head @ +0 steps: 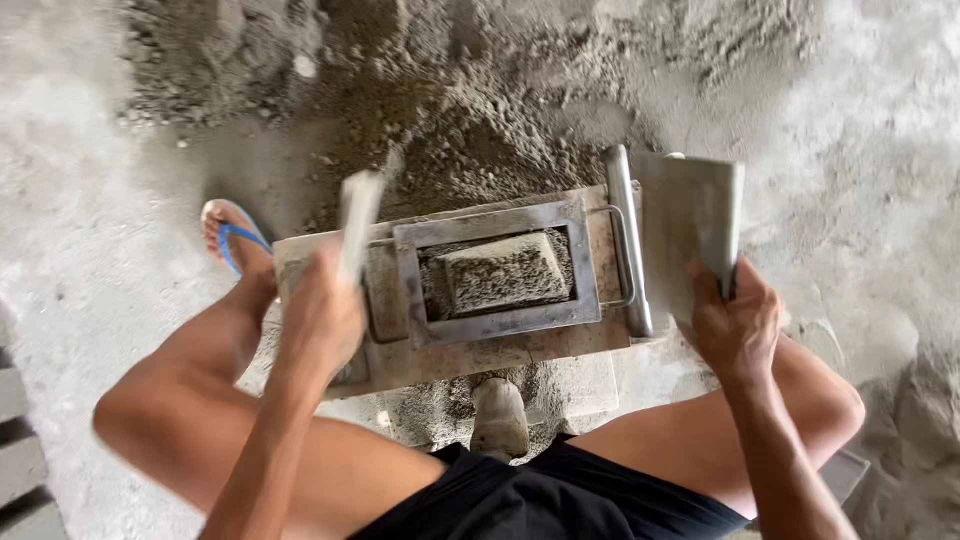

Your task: The person scoops wet concrete into a rectangular mold, levels the surface with a trowel, and removes excess material. They then flip the mold to release the formed brick and stack it with others. The process is repeated multiple times.

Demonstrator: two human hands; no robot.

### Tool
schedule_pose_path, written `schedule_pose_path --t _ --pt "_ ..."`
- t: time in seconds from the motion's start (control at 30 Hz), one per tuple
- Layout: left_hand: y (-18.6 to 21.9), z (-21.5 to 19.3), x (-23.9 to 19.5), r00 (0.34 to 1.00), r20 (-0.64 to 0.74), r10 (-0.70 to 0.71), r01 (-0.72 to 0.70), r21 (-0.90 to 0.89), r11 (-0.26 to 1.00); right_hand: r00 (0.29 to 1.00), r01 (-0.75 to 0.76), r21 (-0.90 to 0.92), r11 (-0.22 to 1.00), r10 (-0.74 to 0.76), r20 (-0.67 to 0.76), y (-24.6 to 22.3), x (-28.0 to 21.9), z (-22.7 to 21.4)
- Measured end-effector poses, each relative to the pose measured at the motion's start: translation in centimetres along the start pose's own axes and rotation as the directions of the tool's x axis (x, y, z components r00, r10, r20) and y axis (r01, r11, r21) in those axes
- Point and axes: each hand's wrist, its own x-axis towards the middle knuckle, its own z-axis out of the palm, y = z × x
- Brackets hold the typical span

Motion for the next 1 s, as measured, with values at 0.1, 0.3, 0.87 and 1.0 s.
schedule_pose_path --t 0.1,0.3,0.87,1.0 --pt "-2.7 2.6 -5.4 0.949 0.109 -0.295 0.302 -0.047 0.952 0.962 -0.221 0.004 0.975 0.217 0.163 2.9 -4.9 2.6" --pt "-6.2 8.3 -1.1 0.922 -0.032 -0.387 0.387 -0.014 0.922 0.976 -0.185 -0.031 0.982 0.188 0.109 -1.2 1.7 7.3" --pt "-3.0 6.0 8.8 0.816 0.160 -0.555 0.573 -0.351 0.741 0.962 -0.161 0.187 0.969 0.112 0.249 -9.5 7.0 6.1" --pt "-1.6 9.3 3.0 0.808 0.079 -0.584 0.549 -0.460 0.698 0.924 -0.363 0.451 0.815 0.253 0.287 -6.1 0.9 7.3"
